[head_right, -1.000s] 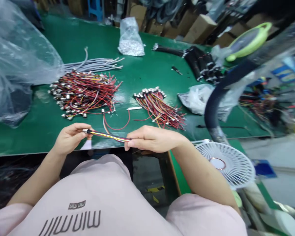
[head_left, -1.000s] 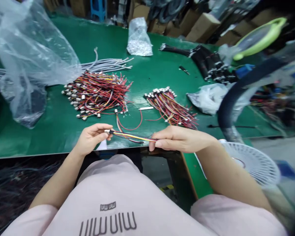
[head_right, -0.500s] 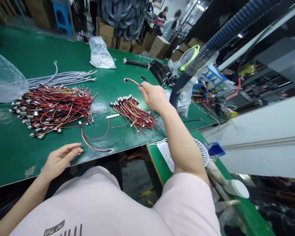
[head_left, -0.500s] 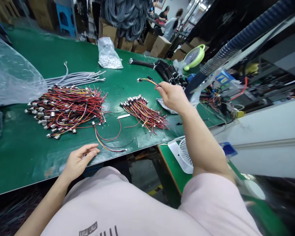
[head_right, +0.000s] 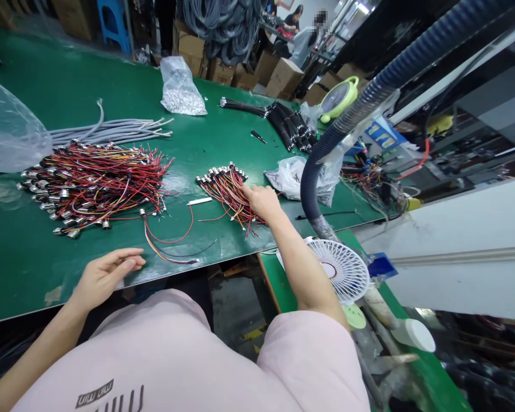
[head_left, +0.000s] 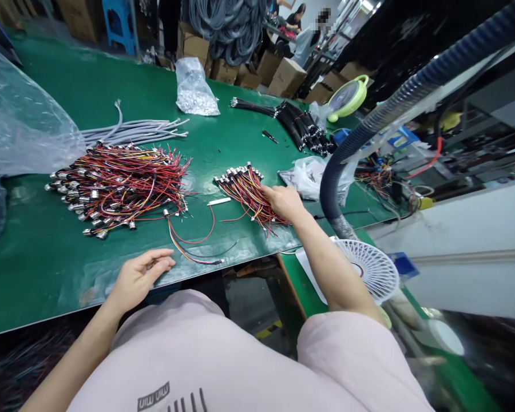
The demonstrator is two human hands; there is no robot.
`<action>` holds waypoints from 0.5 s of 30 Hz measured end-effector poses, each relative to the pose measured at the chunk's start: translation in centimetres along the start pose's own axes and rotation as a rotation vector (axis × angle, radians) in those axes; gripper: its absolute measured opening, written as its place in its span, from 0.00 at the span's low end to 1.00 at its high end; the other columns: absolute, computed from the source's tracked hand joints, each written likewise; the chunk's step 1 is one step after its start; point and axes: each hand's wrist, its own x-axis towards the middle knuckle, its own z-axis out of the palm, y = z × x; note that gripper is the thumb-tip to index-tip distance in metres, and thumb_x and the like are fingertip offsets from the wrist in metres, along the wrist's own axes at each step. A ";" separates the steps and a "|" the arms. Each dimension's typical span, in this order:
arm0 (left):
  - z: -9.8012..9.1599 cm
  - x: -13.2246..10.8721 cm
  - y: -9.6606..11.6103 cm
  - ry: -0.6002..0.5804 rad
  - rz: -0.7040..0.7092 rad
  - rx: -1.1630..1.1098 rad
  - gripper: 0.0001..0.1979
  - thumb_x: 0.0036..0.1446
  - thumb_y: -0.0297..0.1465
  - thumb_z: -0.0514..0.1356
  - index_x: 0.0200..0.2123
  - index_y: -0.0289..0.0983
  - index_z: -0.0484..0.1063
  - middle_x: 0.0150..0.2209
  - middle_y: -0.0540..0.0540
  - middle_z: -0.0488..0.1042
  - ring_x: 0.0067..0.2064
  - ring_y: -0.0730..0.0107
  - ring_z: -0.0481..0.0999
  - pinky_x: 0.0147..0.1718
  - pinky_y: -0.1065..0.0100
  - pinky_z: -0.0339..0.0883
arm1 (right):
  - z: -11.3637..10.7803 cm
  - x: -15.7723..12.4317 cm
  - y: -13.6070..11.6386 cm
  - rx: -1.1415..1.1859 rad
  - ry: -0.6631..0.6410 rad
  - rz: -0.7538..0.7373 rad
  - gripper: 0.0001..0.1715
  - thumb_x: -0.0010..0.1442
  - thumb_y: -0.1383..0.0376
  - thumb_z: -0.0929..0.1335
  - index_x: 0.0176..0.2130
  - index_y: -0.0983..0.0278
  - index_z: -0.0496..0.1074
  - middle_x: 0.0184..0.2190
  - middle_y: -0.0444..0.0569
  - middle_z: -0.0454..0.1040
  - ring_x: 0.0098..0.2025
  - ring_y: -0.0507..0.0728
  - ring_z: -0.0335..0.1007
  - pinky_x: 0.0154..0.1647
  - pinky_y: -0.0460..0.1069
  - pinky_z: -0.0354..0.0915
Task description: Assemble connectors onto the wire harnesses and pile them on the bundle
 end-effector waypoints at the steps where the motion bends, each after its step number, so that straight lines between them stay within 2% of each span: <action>1: 0.0 0.0 0.0 0.001 0.002 -0.007 0.21 0.56 0.45 0.63 0.43 0.34 0.77 0.35 0.41 0.82 0.35 0.66 0.81 0.39 0.68 0.76 | 0.1 -0.1 0.0 -0.004 0.017 0.004 0.25 0.70 0.63 0.52 0.60 0.61 0.63 0.41 0.56 0.77 0.41 0.60 0.70 0.38 0.52 0.52; 5: 0.0 -0.1 0.0 0.010 0.001 -0.029 0.20 0.56 0.44 0.63 0.43 0.34 0.77 0.35 0.41 0.82 0.35 0.66 0.81 0.38 0.68 0.76 | 0.7 -0.4 0.1 -0.030 0.055 -0.036 0.26 0.69 0.65 0.53 0.61 0.61 0.64 0.40 0.57 0.75 0.42 0.62 0.66 0.41 0.54 0.51; 7: 0.0 -0.1 0.0 0.014 0.001 -0.023 0.19 0.56 0.43 0.63 0.43 0.34 0.77 0.35 0.41 0.82 0.36 0.65 0.81 0.39 0.68 0.75 | 1.0 -0.8 0.2 -0.027 0.061 -0.063 0.25 0.67 0.66 0.55 0.58 0.65 0.67 0.41 0.59 0.74 0.44 0.64 0.65 0.44 0.55 0.52; 10: 0.0 -0.2 0.0 0.008 -0.002 0.004 0.18 0.57 0.41 0.62 0.43 0.34 0.78 0.35 0.41 0.82 0.37 0.66 0.81 0.38 0.69 0.74 | 0.4 -1.5 -0.5 0.025 0.174 -0.073 0.24 0.60 0.70 0.60 0.54 0.71 0.69 0.47 0.63 0.72 0.49 0.67 0.62 0.50 0.59 0.52; 13: 0.1 -0.1 0.1 -0.005 0.002 0.028 0.17 0.57 0.40 0.62 0.44 0.34 0.77 0.35 0.42 0.82 0.37 0.66 0.81 0.37 0.69 0.73 | -1.9 -2.4 -3.8 0.182 0.370 -0.116 0.22 0.57 0.71 0.62 0.51 0.68 0.71 0.51 0.61 0.70 0.53 0.67 0.61 0.53 0.60 0.53; 14: 0.2 0.0 0.1 -0.005 0.004 0.037 0.17 0.57 0.40 0.62 0.44 0.34 0.77 0.35 0.42 0.82 0.37 0.66 0.81 0.37 0.69 0.73 | -2.9 -2.6 -5.7 0.267 0.389 -0.166 0.19 0.58 0.71 0.62 0.48 0.66 0.73 0.47 0.59 0.73 0.51 0.66 0.63 0.52 0.59 0.54; 15: 0.3 0.0 0.1 -0.005 0.007 0.047 0.17 0.57 0.40 0.61 0.44 0.34 0.77 0.35 0.42 0.82 0.37 0.66 0.81 0.37 0.69 0.73 | -3.8 -2.8 -7.9 0.360 0.356 -0.250 0.16 0.60 0.69 0.62 0.46 0.65 0.74 0.42 0.57 0.75 0.47 0.64 0.65 0.50 0.57 0.56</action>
